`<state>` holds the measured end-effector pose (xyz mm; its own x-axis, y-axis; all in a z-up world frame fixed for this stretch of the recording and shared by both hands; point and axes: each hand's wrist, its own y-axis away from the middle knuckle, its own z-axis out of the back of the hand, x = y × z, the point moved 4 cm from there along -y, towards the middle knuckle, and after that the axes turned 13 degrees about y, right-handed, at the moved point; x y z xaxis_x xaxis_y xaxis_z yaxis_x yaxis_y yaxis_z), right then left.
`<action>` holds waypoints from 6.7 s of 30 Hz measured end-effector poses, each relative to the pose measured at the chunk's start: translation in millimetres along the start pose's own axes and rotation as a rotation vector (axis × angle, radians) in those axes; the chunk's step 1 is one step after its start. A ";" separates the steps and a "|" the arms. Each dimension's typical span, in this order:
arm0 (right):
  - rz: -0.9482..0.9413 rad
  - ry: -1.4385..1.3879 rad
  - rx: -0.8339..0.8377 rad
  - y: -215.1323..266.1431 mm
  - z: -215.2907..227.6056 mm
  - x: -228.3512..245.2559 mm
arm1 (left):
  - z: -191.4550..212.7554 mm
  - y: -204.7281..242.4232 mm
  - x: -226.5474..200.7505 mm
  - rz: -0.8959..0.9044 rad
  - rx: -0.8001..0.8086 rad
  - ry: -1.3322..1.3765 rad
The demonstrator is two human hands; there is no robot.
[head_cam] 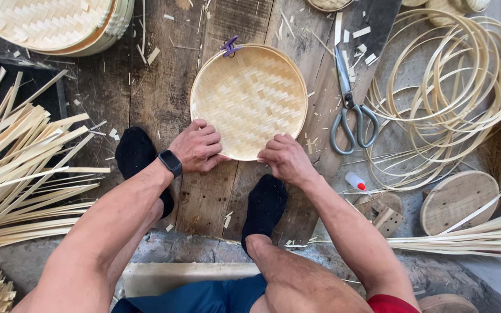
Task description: The person assembles a bamboo tray by fitting a wooden rim around a woven base, applying adhesive from a bottle, and securing the pieces with a clip.
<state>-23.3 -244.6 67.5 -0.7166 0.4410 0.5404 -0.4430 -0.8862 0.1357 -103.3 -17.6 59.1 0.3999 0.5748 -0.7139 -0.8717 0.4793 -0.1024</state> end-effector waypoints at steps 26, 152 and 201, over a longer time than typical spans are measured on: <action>0.121 0.268 0.017 -3.8 -17.5 11.1 | 4.1 11.8 -1.0 -0.116 -0.019 -0.101; -1.151 -0.446 0.003 -32.5 37.3 -126.0 | -19.7 -0.7 -4.8 0.082 0.116 -0.142; -0.681 0.410 0.128 -67.2 45.2 -91.3 | -22.9 0.5 -1.0 0.093 0.142 -0.087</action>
<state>96.3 -231.7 46.6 -0.4633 0.8853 -0.0397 -0.8065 -0.4027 0.4328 -110.6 -33.2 43.9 0.3479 0.6733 -0.6524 -0.8596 0.5069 0.0648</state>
